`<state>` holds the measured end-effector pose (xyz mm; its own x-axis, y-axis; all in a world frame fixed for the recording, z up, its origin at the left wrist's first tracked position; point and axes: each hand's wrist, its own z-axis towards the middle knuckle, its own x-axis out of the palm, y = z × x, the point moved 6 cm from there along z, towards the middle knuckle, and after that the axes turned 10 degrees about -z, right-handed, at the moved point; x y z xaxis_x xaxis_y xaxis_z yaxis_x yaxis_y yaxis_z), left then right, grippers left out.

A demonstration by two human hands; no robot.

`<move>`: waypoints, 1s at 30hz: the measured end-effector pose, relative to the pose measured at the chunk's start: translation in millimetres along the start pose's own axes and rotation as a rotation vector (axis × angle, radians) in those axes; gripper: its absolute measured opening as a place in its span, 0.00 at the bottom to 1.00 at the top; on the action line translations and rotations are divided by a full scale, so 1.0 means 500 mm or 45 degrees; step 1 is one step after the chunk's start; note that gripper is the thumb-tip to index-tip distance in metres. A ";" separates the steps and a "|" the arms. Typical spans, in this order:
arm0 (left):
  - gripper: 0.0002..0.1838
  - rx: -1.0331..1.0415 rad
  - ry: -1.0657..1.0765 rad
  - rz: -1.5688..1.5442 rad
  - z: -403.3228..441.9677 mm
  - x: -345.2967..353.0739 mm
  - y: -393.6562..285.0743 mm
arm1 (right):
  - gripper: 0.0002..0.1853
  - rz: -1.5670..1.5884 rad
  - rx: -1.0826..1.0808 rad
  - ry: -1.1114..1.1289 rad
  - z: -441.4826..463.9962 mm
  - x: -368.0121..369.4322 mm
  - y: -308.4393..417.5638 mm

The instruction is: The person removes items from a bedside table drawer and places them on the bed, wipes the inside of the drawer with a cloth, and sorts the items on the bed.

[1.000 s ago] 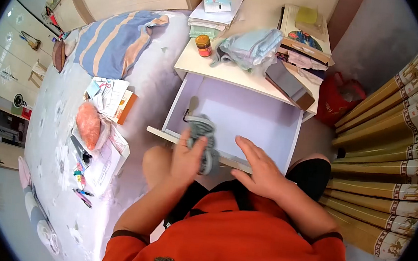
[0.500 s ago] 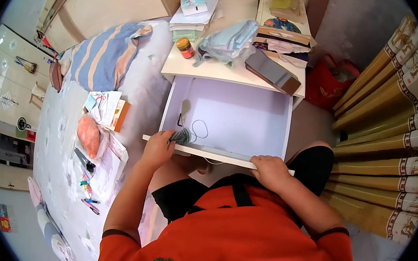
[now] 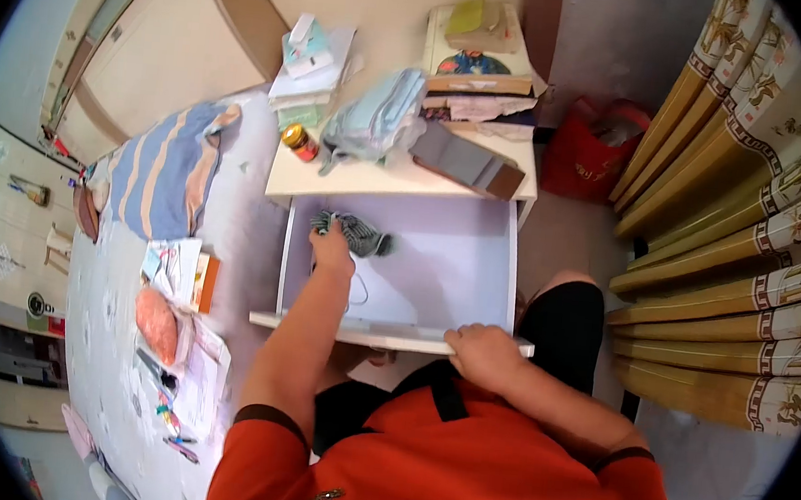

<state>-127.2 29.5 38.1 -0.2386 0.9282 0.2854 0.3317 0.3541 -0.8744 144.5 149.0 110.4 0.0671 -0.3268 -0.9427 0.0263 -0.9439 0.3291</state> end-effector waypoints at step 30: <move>0.26 1.247 0.782 1.595 0.103 0.275 0.286 | 0.07 0.030 -0.087 -0.075 0.002 0.021 -0.002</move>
<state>-159.6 202.0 -67.8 0.1512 0.5507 -0.8209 -0.6713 -0.5524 -0.4942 144.4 146.6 100.2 0.0101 -0.3532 -0.9355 0.0938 -0.9311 0.3525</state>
